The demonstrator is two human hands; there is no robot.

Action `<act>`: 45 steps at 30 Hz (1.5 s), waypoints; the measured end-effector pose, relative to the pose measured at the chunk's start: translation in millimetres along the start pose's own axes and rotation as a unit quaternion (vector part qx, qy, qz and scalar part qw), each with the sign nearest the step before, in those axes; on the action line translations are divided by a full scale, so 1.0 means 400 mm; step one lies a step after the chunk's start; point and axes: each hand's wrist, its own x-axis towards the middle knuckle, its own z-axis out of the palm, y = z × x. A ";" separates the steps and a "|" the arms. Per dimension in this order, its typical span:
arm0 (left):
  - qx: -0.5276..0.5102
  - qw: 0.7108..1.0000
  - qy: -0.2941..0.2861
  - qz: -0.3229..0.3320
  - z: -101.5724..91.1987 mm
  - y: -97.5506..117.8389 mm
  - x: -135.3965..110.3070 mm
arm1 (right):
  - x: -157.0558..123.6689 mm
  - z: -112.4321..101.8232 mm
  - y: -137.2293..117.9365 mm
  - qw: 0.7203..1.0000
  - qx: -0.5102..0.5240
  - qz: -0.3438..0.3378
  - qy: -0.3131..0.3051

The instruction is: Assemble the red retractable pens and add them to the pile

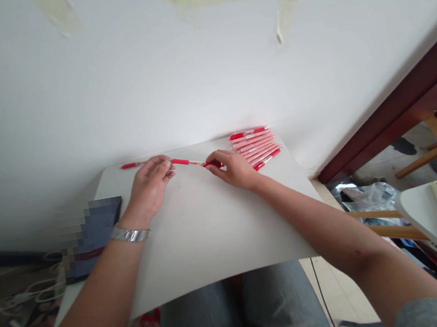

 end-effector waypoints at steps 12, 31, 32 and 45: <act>-0.065 0.997 -0.025 0.031 0.010 0.003 -0.005 | -0.003 0.002 -0.019 0.997 0.043 0.057 -0.029; -0.066 0.997 -0.025 0.024 0.014 0.000 -0.007 | -0.002 0.003 -0.023 0.996 0.062 0.070 -0.013; -0.066 0.997 -0.027 0.023 0.015 0.001 -0.007 | -0.001 0.004 -0.024 0.995 0.065 0.068 -0.014; -0.044 0.999 -0.016 0.013 0.016 0.002 -0.008 | -0.003 -0.001 -0.026 0.996 0.057 0.067 -0.010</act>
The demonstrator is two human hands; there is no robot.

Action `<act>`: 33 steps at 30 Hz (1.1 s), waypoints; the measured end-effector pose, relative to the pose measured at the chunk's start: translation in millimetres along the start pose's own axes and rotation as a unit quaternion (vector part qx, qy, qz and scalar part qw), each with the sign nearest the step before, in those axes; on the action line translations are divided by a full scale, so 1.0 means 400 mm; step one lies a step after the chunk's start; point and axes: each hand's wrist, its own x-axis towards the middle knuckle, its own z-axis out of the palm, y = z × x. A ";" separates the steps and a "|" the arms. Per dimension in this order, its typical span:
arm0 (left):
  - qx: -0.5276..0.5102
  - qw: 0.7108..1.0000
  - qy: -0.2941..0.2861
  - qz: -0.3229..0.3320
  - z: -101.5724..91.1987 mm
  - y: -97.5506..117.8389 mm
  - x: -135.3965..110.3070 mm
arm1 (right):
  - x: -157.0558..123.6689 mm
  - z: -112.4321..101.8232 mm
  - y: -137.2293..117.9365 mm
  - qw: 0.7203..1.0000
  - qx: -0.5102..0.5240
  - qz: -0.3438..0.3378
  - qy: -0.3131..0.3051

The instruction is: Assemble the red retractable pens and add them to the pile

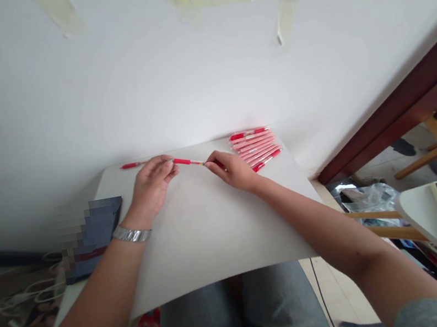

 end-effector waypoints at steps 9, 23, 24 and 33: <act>0.025 0.999 -0.019 0.006 0.001 0.000 -0.004 | 0.002 -0.002 -0.008 0.999 0.000 0.002 0.032; 0.031 0.999 -0.002 0.008 -0.002 -0.002 0.000 | 0.005 -0.009 0.000 0.999 -0.024 -0.017 0.013; 0.030 1.000 -0.003 0.009 -0.002 -0.002 0.001 | 0.005 -0.010 -0.002 1.000 -0.025 -0.015 0.010; 0.023 1.000 0.012 0.005 0.002 0.003 0.001 | 0.006 -0.011 -0.006 0.999 -0.026 -0.002 0.018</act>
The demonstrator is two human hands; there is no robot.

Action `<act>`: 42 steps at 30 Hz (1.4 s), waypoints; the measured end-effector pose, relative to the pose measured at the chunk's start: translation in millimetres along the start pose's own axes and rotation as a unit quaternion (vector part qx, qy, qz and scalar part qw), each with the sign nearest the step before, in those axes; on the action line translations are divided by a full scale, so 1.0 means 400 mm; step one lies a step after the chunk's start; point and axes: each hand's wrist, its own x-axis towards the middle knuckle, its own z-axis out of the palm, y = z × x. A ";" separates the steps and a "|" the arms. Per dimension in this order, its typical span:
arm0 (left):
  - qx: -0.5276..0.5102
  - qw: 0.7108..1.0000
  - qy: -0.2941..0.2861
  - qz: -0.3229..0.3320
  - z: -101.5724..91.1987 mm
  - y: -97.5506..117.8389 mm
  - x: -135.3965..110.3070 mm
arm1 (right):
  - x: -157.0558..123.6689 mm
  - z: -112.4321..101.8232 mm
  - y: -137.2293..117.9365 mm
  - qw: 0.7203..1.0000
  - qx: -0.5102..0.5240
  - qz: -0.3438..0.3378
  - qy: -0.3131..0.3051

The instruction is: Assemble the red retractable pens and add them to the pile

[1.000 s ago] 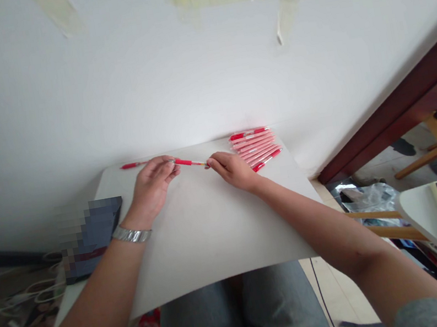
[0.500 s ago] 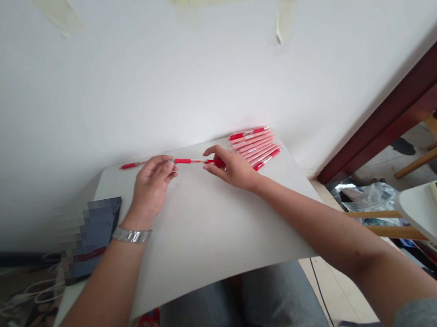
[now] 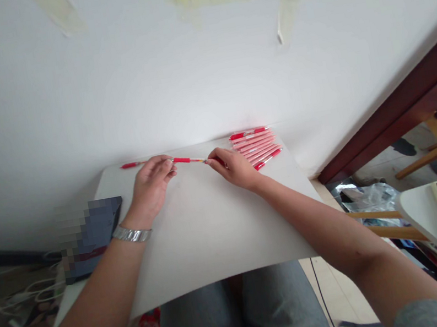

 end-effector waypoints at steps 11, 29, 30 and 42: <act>-0.007 1.000 0.008 0.020 0.002 0.003 0.002 | -0.002 0.004 0.011 1.000 0.009 -0.007 0.003; 0.046 0.997 0.005 0.056 -0.008 -0.007 0.003 | -0.007 0.002 0.003 0.999 0.020 0.045 -0.020; 0.051 0.997 0.006 0.060 -0.007 -0.008 0.003 | -0.006 0.002 0.001 0.999 0.022 0.044 -0.013; 0.040 0.997 0.019 0.055 -0.012 -0.021 0.010 | 0.005 0.015 0.043 0.976 0.195 0.089 0.044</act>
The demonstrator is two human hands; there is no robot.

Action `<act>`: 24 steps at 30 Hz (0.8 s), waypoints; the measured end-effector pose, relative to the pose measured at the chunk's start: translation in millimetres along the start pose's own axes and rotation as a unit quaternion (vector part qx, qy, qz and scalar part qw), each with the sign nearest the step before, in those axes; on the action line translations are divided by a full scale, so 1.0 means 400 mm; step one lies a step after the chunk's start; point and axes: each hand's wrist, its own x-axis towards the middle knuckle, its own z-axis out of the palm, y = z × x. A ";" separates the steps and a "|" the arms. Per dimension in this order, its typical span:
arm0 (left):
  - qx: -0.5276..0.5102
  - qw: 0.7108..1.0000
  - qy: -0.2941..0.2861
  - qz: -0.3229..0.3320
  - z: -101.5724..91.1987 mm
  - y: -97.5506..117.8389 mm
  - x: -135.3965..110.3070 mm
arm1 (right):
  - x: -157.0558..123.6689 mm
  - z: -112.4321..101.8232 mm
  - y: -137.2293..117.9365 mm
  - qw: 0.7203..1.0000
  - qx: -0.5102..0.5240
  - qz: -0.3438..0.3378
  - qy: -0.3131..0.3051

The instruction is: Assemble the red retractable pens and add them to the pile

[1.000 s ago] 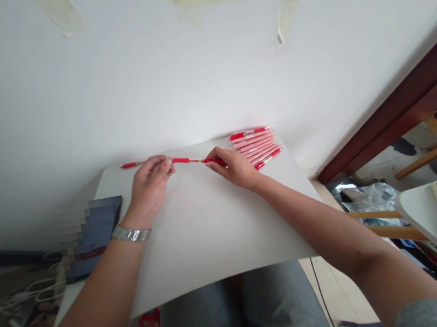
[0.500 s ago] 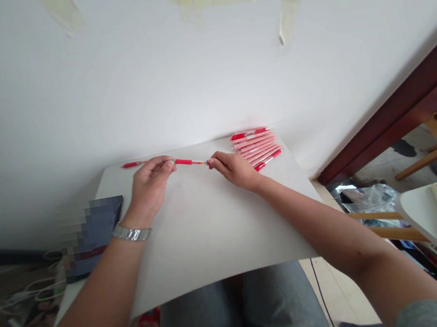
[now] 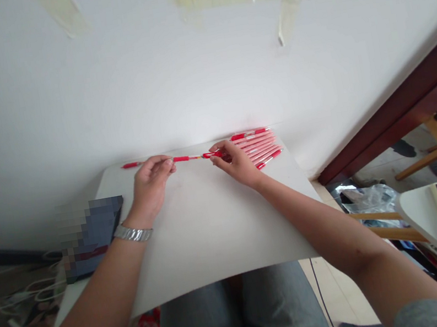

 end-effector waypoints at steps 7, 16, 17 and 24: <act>0.016 0.999 -0.035 -0.025 0.001 0.005 -0.005 | 0.007 0.002 -0.014 0.994 0.097 0.034 0.043; 0.016 0.999 -0.019 -0.041 0.003 0.001 -0.003 | 0.006 0.003 -0.019 0.985 0.159 0.047 0.040; 0.013 0.999 -0.021 -0.042 0.004 0.000 -0.004 | 0.006 0.004 -0.021 0.983 0.171 0.053 0.036; 0.029 0.991 -0.115 -0.065 0.032 0.027 -0.036 | 0.001 0.014 -0.040 0.975 0.205 0.077 0.022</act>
